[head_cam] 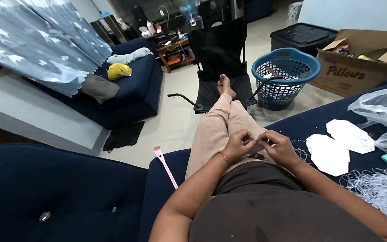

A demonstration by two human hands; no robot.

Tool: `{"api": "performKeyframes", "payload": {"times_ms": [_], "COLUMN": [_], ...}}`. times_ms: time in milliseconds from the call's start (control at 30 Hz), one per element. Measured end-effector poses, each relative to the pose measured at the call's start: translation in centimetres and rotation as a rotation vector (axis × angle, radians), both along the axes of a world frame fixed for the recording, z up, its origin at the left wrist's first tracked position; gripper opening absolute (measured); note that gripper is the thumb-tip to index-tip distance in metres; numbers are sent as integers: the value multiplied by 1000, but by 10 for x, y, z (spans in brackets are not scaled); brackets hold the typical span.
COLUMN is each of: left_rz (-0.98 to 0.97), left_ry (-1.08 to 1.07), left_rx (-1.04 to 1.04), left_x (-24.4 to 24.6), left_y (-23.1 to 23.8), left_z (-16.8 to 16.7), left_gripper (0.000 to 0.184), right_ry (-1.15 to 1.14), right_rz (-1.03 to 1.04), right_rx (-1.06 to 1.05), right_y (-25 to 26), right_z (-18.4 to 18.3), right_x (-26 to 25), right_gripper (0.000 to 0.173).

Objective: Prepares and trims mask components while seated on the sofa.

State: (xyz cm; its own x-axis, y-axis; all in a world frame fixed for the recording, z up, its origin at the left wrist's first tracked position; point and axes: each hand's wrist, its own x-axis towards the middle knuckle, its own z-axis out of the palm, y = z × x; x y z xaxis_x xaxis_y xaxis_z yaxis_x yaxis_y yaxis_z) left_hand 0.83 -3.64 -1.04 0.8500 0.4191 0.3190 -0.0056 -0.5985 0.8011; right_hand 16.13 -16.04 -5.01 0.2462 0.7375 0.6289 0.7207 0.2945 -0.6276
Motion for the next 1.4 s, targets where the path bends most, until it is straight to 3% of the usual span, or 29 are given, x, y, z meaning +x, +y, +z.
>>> {"api": "performKeyframes", "payload": {"times_ms": [133, 333, 500, 900, 1067, 1233, 1400], "left_rz": [13, -25, 11, 29, 78, 263, 273], "left_ry": [-76, 41, 89, 158, 267, 72, 72], "left_rx": [70, -279, -402, -318, -246, -301, -315], "left_x": [0, -3, -3, -4, -9, -14, -10], "left_y": [-1, 1, 0, -1, 1, 11, 11], "left_z": [-2, 6, 5, 2, 1, -12, -12], "left_gripper": [14, 16, 16, 18, 22, 18, 16], "right_ry": [-57, 170, 297, 483, 338, -2, -99], "right_rz": [-20, 64, 115, 224, 43, -405, -471], "right_rx": [27, -122, -261, -339, -376, -581, -808], "right_y": [-2, -3, -5, -2, -13, -51, -59], "right_z": [4, 12, 14, 9, 1, -26, -42], "right_x": [0, 8, 9, 9, 38, 114, 128], "right_gripper": [13, 18, 18, 15, 24, 14, 18]}}
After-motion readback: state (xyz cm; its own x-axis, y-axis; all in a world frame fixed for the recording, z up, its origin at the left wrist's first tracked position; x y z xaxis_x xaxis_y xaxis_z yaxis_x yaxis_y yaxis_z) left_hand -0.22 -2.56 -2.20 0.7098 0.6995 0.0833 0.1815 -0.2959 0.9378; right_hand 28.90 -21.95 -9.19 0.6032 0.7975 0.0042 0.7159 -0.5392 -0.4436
